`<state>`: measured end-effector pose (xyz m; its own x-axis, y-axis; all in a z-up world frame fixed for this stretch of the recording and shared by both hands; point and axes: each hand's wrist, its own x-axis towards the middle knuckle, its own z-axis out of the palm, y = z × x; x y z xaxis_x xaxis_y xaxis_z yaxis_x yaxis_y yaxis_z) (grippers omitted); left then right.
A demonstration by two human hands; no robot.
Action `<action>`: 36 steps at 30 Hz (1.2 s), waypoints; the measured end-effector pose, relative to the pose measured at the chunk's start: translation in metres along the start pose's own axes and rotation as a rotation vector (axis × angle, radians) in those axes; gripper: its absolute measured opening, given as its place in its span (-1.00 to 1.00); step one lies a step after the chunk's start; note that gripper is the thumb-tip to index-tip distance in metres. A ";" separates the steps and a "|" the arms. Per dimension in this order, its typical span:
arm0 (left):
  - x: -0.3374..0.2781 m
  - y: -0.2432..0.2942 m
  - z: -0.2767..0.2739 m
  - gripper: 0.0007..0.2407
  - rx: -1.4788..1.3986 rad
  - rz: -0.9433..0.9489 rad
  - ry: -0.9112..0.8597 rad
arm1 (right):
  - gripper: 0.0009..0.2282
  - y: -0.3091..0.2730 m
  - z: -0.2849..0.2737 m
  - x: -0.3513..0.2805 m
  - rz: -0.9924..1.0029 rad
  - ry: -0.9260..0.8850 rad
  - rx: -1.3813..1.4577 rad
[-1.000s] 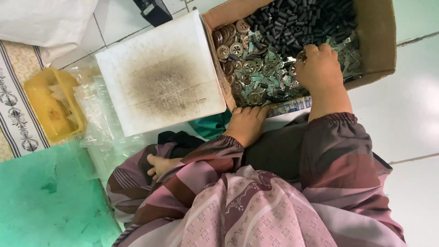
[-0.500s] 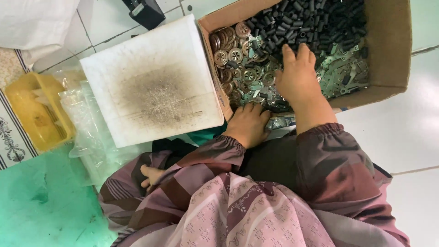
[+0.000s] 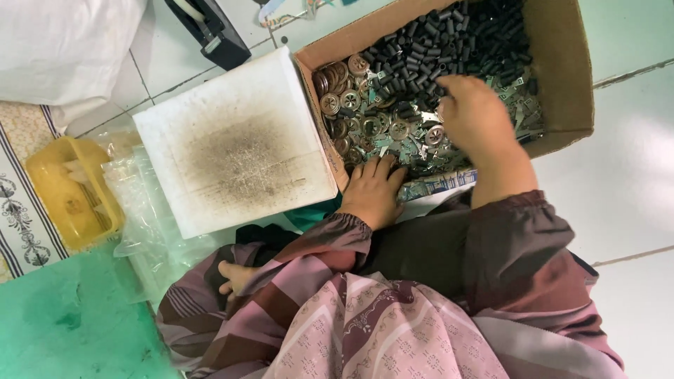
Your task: Sorting and packing small metal decorative components into a cardboard box on the floor.
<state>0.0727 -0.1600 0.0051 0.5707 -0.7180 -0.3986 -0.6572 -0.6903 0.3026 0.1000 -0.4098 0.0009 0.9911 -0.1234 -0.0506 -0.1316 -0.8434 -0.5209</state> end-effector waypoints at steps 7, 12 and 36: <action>-0.005 0.003 -0.024 -0.43 -0.056 -0.007 -0.098 | -0.61 0.023 -0.002 -0.008 0.399 -0.266 -0.041; -0.005 0.004 -0.024 -0.44 -0.049 -0.022 -0.100 | -0.53 -0.002 0.022 0.008 0.414 -0.402 -0.005; 0.010 -0.003 -0.010 -0.35 -0.177 -0.067 -0.200 | -0.57 -0.017 -0.015 0.014 0.510 -0.593 0.096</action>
<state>0.0851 -0.1660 0.0096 0.4897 -0.6506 -0.5805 -0.5149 -0.7531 0.4096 0.1154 -0.4046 0.0217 0.6589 -0.1605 -0.7349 -0.5973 -0.7056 -0.3814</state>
